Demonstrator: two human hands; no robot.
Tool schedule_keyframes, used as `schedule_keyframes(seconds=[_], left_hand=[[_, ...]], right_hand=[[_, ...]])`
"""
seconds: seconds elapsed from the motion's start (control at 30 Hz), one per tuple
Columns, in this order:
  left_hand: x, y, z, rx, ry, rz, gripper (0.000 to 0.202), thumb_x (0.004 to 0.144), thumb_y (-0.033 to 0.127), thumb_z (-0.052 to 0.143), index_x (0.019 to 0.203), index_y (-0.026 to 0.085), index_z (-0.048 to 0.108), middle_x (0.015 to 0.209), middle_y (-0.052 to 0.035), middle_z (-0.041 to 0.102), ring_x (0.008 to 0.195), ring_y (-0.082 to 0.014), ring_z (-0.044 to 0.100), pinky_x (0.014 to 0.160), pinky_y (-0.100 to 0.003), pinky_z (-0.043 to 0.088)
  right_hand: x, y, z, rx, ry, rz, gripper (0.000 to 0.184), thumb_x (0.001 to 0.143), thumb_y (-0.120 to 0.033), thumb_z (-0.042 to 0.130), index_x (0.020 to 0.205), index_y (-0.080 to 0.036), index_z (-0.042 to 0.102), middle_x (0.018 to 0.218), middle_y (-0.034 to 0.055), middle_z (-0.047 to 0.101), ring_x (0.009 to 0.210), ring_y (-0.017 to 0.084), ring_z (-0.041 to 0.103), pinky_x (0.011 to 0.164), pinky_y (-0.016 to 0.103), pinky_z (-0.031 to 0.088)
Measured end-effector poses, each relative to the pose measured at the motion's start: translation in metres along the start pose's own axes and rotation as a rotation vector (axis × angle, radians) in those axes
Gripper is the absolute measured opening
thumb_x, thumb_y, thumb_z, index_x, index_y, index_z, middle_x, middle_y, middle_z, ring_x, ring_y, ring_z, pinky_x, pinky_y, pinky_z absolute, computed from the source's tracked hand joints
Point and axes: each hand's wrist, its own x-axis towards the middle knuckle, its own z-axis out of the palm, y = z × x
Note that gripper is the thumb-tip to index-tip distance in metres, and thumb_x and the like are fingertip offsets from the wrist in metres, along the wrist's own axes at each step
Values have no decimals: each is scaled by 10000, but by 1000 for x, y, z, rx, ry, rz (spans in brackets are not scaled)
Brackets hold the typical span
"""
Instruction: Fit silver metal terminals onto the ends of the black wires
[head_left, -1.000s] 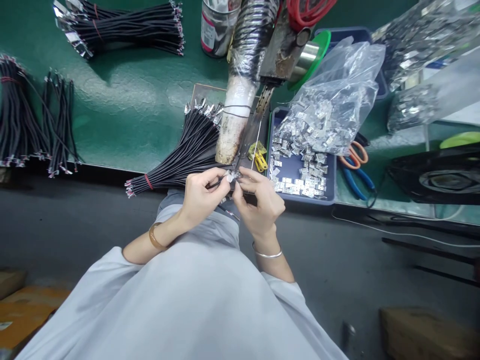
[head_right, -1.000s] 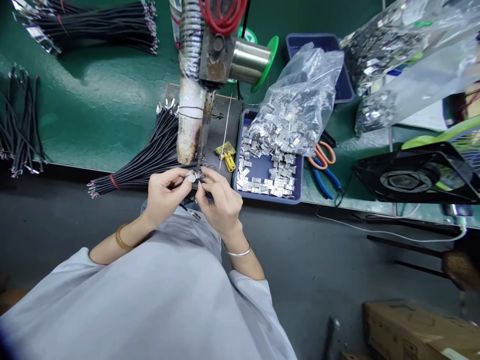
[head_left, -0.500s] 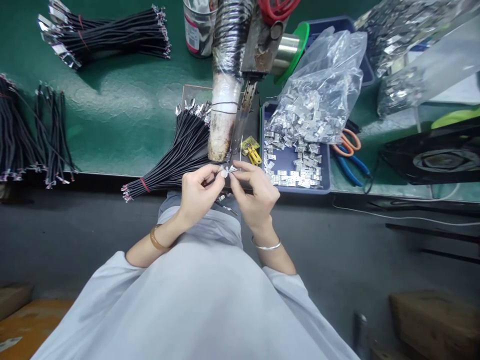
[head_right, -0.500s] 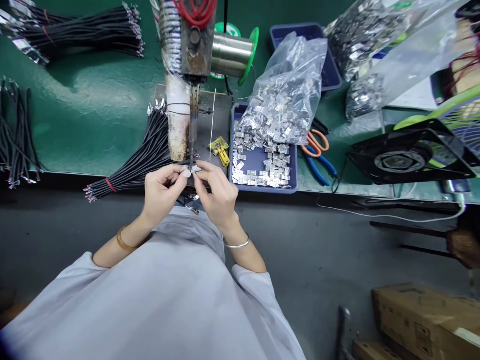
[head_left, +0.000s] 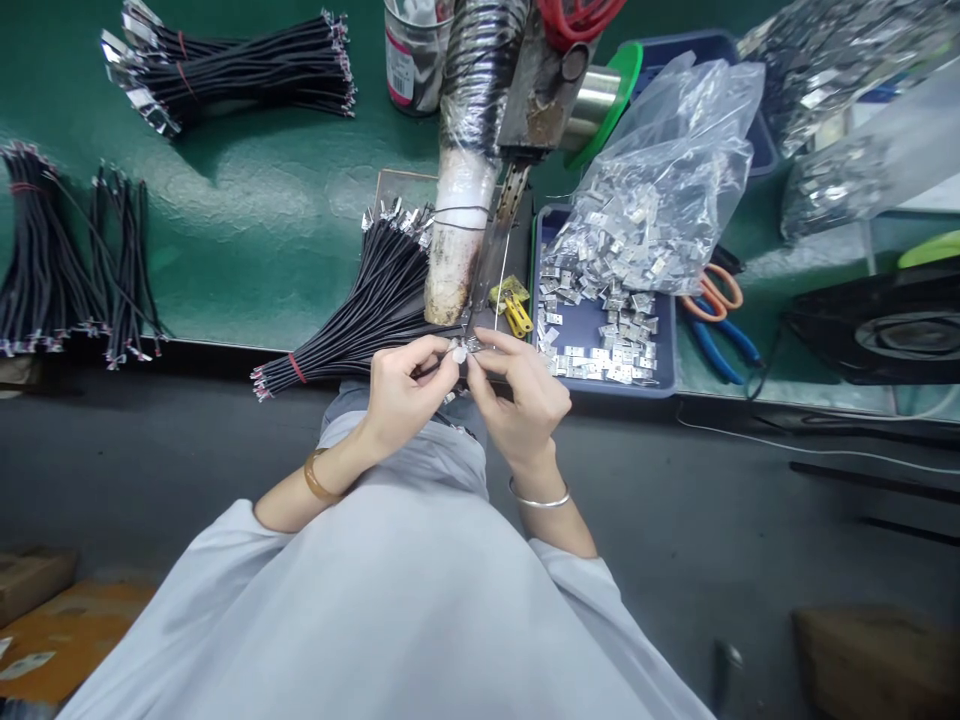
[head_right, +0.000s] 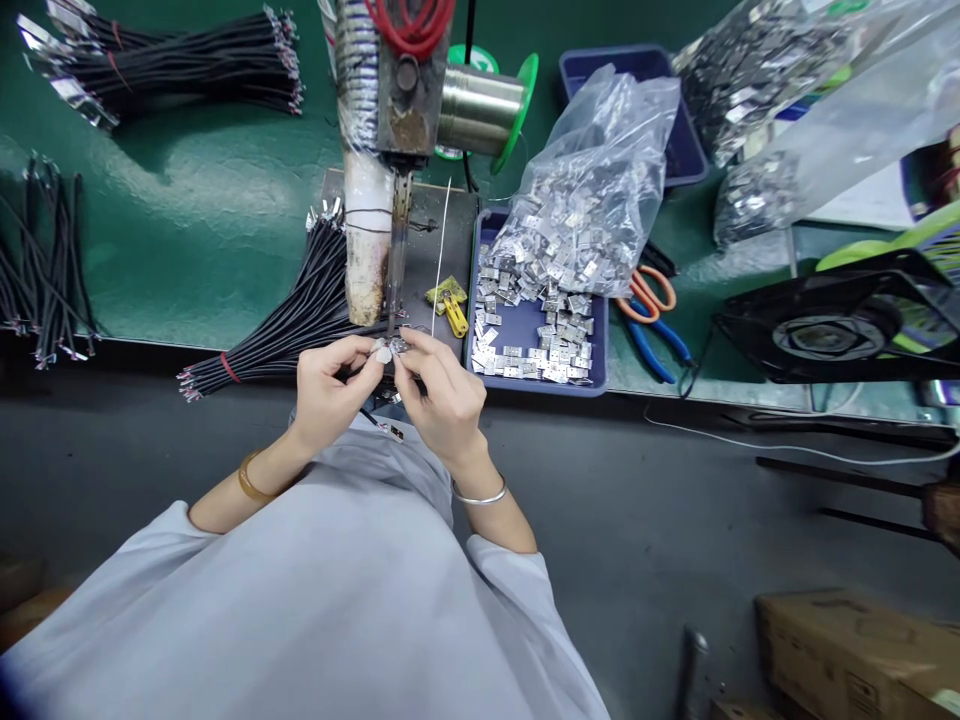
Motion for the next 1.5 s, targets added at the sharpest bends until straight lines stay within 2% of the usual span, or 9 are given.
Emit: schedule_keyframes(seconds=[0.17,0.5,0.7,0.9,1.1,1.2,1.3,1.4,1.5], left_hand=[[0,-1,1,7,8,-19,215,875,259,619,694,159,678,526,79,345,487,-64,303,478,-216,258],[3,3,-2,-39,10,-1,202,902,254,606,746,149,680,553,61,420,516,-70,343,496,-203,302],[1,1,-2,8,-39,5,232,905,257,596,696,163,633,540,65,389,504,-74,320,492,-215,278],[0,2,-3,-15,-53,7,223,909,245,589,703,166,625,536,70,379,492,-70,318,483,-213,262],[1,1,-2,-136,-83,-142,183,841,260,619,687,160,624,519,65,418,486,-66,338,487,-205,287],[2,0,-4,-243,-138,-220,169,794,269,645,669,158,628,504,57,438,471,-64,330,468,-207,255],[1,0,-8,-285,-217,-246,161,776,275,652,668,156,645,494,59,421,460,-63,304,460,-213,222],[-1,1,-14,-229,-293,-216,167,781,277,641,672,152,660,504,65,388,481,-66,290,487,-222,232],[-6,2,-20,-114,-394,-165,170,794,262,636,673,148,674,509,75,344,507,-70,270,504,-222,228]], right_hand=[[0,0,1,22,1,31,179,921,-64,674,894,-231,617,883,17,800,930,177,804,766,256,641],[4,-4,1,23,39,112,127,930,-106,681,907,-228,655,1007,48,811,924,180,795,796,289,631],[-3,1,0,-41,-4,28,123,946,-125,659,920,-244,658,997,45,820,885,179,803,759,285,640],[-4,3,-2,-49,-16,21,112,964,-148,644,903,-242,644,984,47,817,880,176,800,736,290,639],[-4,2,-2,-21,-12,-4,130,951,-113,655,905,-231,628,978,56,813,883,162,796,733,265,632],[-5,3,-2,40,-55,61,116,964,-136,638,895,-228,629,972,44,810,861,164,796,686,261,635],[-8,6,-9,154,-79,213,70,981,-178,626,930,-226,634,924,18,802,796,150,793,622,229,623],[-14,13,-26,163,-88,333,42,994,-270,625,980,-231,631,864,-1,774,728,150,780,616,233,615],[-18,18,-44,76,-135,350,122,968,-349,661,986,-233,628,900,15,764,782,174,779,687,267,619]])
